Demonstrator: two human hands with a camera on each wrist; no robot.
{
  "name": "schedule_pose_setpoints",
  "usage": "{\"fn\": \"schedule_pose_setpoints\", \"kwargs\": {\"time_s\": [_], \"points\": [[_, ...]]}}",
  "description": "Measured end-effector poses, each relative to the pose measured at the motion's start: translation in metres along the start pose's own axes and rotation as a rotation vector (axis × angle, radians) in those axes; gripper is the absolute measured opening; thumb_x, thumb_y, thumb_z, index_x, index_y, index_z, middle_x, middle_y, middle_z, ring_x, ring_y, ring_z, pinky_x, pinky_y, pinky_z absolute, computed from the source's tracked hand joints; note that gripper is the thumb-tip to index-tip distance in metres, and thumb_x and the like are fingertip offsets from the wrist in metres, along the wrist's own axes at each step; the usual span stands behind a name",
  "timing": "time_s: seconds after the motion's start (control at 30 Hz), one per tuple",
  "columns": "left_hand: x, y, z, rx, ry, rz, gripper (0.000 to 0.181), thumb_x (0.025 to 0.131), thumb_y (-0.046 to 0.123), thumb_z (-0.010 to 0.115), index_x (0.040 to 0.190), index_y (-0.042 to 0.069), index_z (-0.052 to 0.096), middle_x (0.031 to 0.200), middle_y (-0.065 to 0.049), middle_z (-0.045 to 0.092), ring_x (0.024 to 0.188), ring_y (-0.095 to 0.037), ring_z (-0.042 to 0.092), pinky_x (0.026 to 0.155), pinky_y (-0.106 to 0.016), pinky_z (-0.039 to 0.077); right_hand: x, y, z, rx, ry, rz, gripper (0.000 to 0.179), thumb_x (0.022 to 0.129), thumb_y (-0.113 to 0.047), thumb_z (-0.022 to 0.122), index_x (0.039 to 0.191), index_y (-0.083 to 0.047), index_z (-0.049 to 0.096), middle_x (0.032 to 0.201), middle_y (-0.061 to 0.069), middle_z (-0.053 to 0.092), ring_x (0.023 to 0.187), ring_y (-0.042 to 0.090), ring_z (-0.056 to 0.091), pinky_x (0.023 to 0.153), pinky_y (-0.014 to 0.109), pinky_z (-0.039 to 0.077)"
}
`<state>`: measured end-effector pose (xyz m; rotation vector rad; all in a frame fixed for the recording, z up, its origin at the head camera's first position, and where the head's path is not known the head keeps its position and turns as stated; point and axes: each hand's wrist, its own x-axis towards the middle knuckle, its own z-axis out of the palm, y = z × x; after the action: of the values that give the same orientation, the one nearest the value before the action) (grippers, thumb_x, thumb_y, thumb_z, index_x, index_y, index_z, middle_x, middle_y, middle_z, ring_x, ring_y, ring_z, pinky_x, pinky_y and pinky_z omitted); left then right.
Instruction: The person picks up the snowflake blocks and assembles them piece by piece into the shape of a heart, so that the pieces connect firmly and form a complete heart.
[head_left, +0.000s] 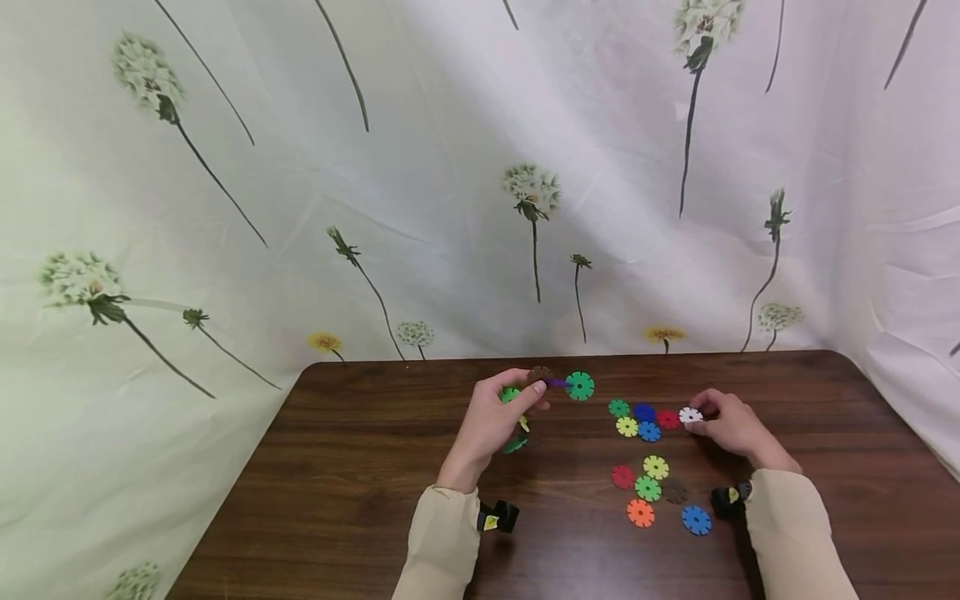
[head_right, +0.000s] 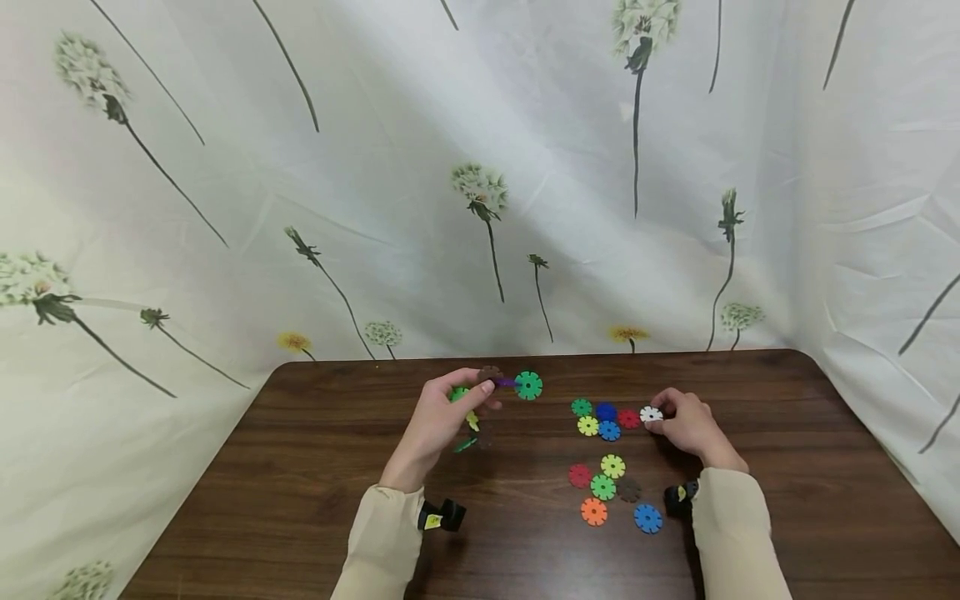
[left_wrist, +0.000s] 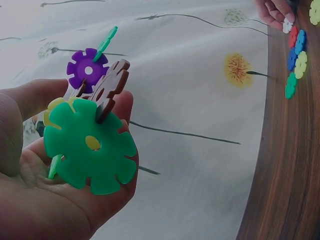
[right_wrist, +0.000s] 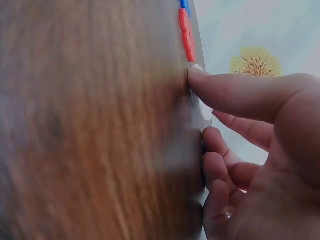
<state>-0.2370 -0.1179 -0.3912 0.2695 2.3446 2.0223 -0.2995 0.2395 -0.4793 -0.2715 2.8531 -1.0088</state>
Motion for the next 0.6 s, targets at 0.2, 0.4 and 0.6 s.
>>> {"fn": "schedule_pose_setpoints", "kwargs": {"time_s": [0.2,0.4,0.6], "points": [[-0.001,0.0,-0.001,-0.005,0.002,0.003,0.028,0.093,0.027,0.065,0.109,0.004,0.069,0.093,-0.021,0.073,0.092,-0.031,0.071,0.069,-0.028,0.047,-0.005,-0.004,0.0,-0.024,-0.001,-0.029,0.029,0.085,-0.013,0.07,0.105,-0.002,0.053,0.084,0.008,0.056,0.074,0.021,0.049,0.064,0.03,0.036],[-0.002,0.0,0.0,-0.007,-0.005,0.0,0.028,0.093,0.026,0.065,0.108,0.004,0.068,0.093,-0.021,0.073,0.083,-0.017,0.071,0.068,-0.028,0.048,-0.008,-0.005,-0.002,-0.017,-0.022,-0.02,0.025,0.088,-0.01,0.066,0.106,-0.003,0.049,0.082,0.007,0.054,0.073,0.021,0.048,0.064,0.031,0.036],[-0.002,0.002,0.0,-0.012,-0.004,0.013,0.026,0.093,0.026,0.065,0.107,0.005,0.069,0.092,-0.02,0.073,0.086,-0.024,0.071,0.068,-0.028,0.048,-0.013,-0.007,-0.001,0.035,0.015,-0.028,0.021,0.091,-0.009,0.062,0.108,-0.003,0.05,0.084,0.008,0.057,0.074,0.02,0.049,0.065,0.031,0.037]]}}
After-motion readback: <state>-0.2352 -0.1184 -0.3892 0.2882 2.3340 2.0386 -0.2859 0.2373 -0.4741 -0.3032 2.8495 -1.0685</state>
